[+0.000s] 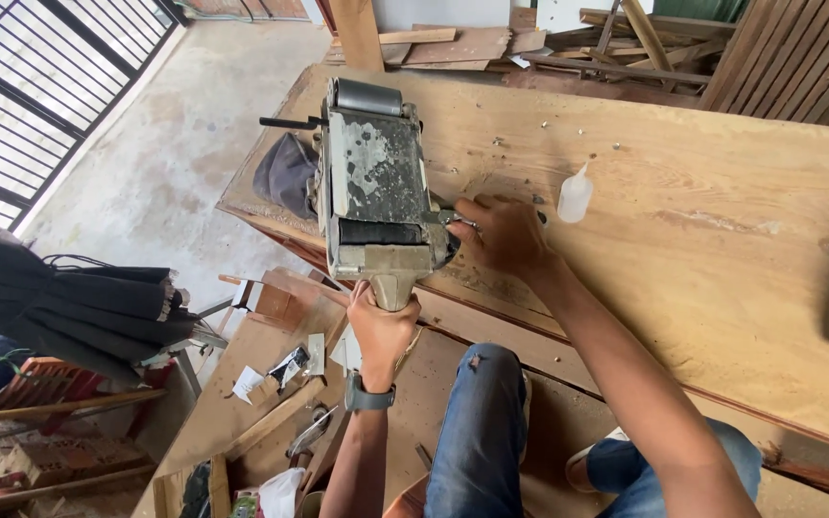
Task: Cleaning and maintaining a handheld belt sander by removing the belt and cleaning the internal rollers with a scraper and cleaning fluid.
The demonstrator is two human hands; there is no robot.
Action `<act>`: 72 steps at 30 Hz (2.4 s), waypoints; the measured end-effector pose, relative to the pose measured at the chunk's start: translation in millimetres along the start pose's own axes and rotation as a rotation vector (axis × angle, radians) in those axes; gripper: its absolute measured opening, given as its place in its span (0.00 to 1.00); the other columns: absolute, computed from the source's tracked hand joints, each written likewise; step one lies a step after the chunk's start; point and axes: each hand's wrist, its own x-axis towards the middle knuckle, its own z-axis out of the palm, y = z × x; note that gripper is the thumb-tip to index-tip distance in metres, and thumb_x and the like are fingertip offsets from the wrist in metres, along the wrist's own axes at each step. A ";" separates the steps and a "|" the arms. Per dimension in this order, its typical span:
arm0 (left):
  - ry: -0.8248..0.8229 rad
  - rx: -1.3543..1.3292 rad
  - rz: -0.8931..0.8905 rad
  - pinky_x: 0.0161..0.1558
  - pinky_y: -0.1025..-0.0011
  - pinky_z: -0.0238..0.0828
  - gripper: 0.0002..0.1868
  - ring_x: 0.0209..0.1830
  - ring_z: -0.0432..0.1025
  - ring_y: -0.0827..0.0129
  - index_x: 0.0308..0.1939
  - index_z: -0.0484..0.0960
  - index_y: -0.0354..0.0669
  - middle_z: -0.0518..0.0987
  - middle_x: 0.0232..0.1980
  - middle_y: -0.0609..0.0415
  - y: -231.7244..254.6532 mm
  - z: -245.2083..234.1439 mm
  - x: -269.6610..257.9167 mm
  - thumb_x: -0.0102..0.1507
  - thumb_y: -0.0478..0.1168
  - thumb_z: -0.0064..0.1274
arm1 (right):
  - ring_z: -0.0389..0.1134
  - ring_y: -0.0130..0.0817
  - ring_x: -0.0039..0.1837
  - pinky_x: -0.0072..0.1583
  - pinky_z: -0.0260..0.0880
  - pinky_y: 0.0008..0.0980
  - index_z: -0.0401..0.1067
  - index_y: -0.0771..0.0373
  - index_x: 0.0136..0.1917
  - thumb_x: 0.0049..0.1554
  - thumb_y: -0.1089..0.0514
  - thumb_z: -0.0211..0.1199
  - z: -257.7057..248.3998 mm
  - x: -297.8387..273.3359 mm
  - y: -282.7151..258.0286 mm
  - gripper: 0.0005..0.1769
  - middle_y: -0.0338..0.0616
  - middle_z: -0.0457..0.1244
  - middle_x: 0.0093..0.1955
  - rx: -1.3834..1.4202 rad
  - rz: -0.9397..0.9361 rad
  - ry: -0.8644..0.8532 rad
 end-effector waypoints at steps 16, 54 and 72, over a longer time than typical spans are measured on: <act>-0.019 -0.015 -0.004 0.44 0.60 0.70 0.16 0.28 0.72 0.46 0.16 0.67 0.37 0.72 0.23 0.42 -9.3 -4.0 -4.9 0.40 0.36 0.63 | 0.70 0.55 0.38 0.40 0.70 0.47 0.71 0.50 0.51 0.68 0.38 0.45 15.4 17.3 24.6 0.20 0.49 0.66 0.36 0.163 0.020 -0.099; -0.093 -0.072 -0.069 0.42 0.58 0.70 0.15 0.28 0.73 0.50 0.17 0.71 0.37 0.73 0.22 0.43 13.5 -16.6 6.5 0.40 0.36 0.64 | 0.67 0.51 0.47 0.50 0.72 0.48 0.67 0.51 0.55 0.72 0.40 0.36 25.6 8.3 17.3 0.22 0.43 0.59 0.43 0.039 0.006 -0.086; -0.105 -0.078 0.021 0.61 0.56 0.64 0.13 0.30 0.77 0.45 0.16 0.71 0.39 0.75 0.20 0.44 -16.8 -7.6 0.2 0.41 0.36 0.63 | 0.67 0.57 0.48 0.50 0.70 0.52 0.69 0.54 0.54 0.72 0.41 0.39 26.5 16.3 12.3 0.21 0.47 0.61 0.43 0.109 0.067 -0.116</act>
